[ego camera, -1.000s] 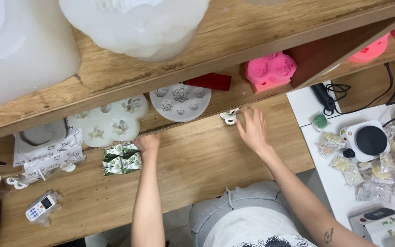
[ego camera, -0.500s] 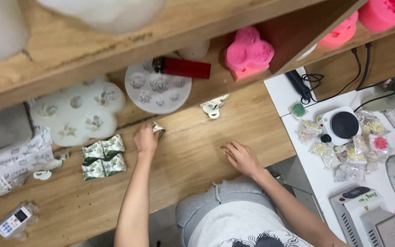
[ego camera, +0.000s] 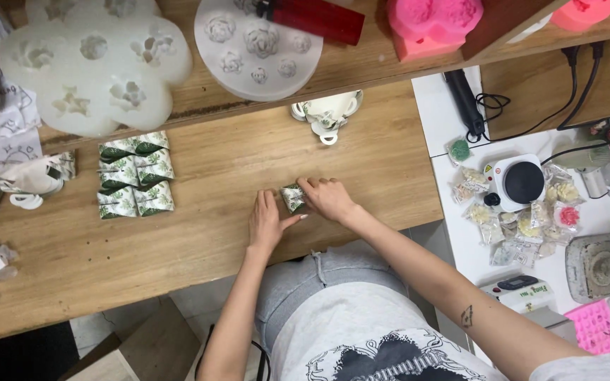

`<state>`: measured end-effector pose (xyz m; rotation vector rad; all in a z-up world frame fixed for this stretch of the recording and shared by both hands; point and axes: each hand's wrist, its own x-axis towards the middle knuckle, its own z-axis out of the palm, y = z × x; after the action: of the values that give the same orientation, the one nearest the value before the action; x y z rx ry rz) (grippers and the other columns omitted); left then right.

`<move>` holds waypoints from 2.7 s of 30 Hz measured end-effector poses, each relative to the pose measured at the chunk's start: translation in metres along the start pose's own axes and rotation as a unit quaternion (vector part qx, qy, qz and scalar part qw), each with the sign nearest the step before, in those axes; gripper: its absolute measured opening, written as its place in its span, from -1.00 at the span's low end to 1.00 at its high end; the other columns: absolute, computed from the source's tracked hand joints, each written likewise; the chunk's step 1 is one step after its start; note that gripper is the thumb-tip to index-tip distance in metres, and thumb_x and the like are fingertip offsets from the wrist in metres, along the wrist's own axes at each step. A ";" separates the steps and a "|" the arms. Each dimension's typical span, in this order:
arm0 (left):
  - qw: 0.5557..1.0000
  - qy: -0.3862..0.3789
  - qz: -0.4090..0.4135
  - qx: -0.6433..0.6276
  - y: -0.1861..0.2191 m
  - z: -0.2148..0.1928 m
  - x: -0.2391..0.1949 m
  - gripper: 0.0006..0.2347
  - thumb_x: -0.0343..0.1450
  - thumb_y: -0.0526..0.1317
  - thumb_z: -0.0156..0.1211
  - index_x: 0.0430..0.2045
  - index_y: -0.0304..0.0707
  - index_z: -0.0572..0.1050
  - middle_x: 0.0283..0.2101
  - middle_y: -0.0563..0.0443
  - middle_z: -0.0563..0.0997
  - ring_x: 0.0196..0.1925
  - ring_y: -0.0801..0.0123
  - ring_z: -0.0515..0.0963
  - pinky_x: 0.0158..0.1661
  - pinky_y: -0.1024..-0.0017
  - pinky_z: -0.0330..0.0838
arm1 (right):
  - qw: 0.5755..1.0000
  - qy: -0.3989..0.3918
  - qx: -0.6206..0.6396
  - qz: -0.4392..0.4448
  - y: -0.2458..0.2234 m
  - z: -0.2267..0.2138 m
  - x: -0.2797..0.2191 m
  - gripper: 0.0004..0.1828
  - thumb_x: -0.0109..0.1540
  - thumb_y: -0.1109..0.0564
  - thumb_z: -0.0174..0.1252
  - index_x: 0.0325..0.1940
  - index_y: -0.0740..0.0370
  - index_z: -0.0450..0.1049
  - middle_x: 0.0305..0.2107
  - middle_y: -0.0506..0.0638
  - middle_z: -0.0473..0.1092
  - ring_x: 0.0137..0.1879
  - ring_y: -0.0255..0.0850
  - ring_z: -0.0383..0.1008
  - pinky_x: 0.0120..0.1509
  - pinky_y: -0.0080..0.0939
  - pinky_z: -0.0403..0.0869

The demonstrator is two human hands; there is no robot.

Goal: The person repeatedly picks small patterned packets and wraps them in white flower-shaped paper on a wooden table. They place each wrapped item into a small clear plastic bag and set it aside. The process is repeated multiple times with consistent handling of packets and paper.

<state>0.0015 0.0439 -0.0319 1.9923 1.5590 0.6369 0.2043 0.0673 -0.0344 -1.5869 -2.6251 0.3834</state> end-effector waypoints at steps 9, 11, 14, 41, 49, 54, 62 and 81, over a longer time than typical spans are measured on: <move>0.984 -0.028 -0.134 -0.114 -0.033 0.095 -0.018 -0.72 0.59 -0.11 -0.12 -0.14 -0.42 0.41 -0.06 -0.41 0.54 -0.01 -0.26 0.53 -0.03 -0.02 0.42 | 0.994 -0.001 0.102 -0.046 0.007 0.011 -0.006 -0.75 0.32 0.07 0.12 0.06 0.11 0.33 -0.16 0.11 0.44 -0.09 0.12 0.57 -0.10 0.10 0.54; 0.983 -0.035 -0.143 -0.109 -0.022 0.081 -0.009 -0.72 0.59 -0.12 -0.15 -0.12 -0.41 0.41 -0.05 -0.40 0.55 0.00 -0.26 0.53 -0.04 -0.03 0.42 | 0.993 -0.017 0.101 -0.052 0.006 0.004 -0.007 -0.73 0.30 0.12 0.08 0.09 0.10 0.35 -0.15 0.14 0.42 -0.08 0.14 0.55 -0.09 0.11 0.54; 0.983 -0.053 -0.160 -0.075 -0.014 0.069 0.000 -0.72 0.58 -0.13 -0.19 -0.10 -0.38 0.42 -0.04 -0.37 0.56 0.00 -0.26 0.55 -0.04 -0.05 0.42 | 0.992 -0.021 0.100 -0.079 0.007 0.002 -0.008 -0.66 0.25 0.20 0.02 0.13 0.09 0.36 -0.14 0.19 0.39 -0.05 0.18 0.51 -0.06 0.12 0.52; 0.958 -0.063 -0.203 -0.192 0.009 0.055 -0.003 -0.78 0.58 -0.11 -0.10 -0.11 -0.26 0.41 -0.24 -0.30 0.63 -0.18 -0.19 0.62 -0.20 0.01 0.44 | 0.964 0.011 0.264 -0.007 0.007 -0.016 -0.018 -0.47 0.17 0.04 0.29 0.16 0.27 0.36 -0.16 0.24 0.40 -0.19 0.12 0.55 -0.12 0.05 0.54; 0.966 0.056 -0.156 -0.197 0.008 0.064 -0.016 -0.74 0.48 -0.13 0.14 -0.11 -0.33 0.36 -0.19 -0.20 0.58 -0.21 0.02 0.64 -0.20 0.13 0.50 | 0.949 0.016 0.302 0.083 0.033 0.026 -0.046 -0.66 0.37 -0.07 0.20 -0.10 0.30 0.44 -0.29 0.19 0.51 -0.19 0.02 0.57 -0.08 0.01 0.54; 0.970 0.056 -0.203 -0.124 0.029 0.043 0.000 -0.51 0.33 -0.01 0.42 -0.16 -0.35 0.25 -0.25 -0.22 0.52 -0.23 0.05 0.59 -0.25 0.12 0.47 | 0.932 -0.208 0.297 0.022 0.016 -0.005 -0.044 -0.72 0.33 0.02 0.07 0.04 0.16 0.53 -0.33 0.18 0.58 -0.26 0.07 0.63 -0.12 0.08 0.55; 0.949 0.079 -0.240 -0.189 0.015 0.062 -0.001 -0.56 0.33 -0.05 0.41 -0.23 -0.32 0.26 -0.32 -0.17 0.51 -0.31 0.14 0.58 -0.29 0.21 0.48 | 0.992 0.010 0.127 0.007 0.013 -0.031 0.010 -0.60 0.31 0.13 0.09 0.25 0.03 0.40 -0.05 0.15 0.45 -0.01 0.13 0.54 -0.01 0.11 0.53; 0.947 -0.108 -0.245 -0.177 -0.022 0.108 -0.016 -0.75 0.49 -0.06 0.00 -0.26 -0.27 0.50 -0.32 -0.17 0.70 -0.19 0.00 0.69 -0.14 0.14 0.50 | 0.981 -0.020 0.063 -0.182 0.036 -0.036 0.016 -0.86 0.15 0.06 0.27 -0.40 0.16 0.53 -0.35 0.02 0.50 -0.12 -0.03 0.54 -0.04 0.01 0.51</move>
<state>0.0522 0.0198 -0.1286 1.2937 1.5873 0.4375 0.2340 0.1038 -0.0096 -1.0415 -2.7773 0.5482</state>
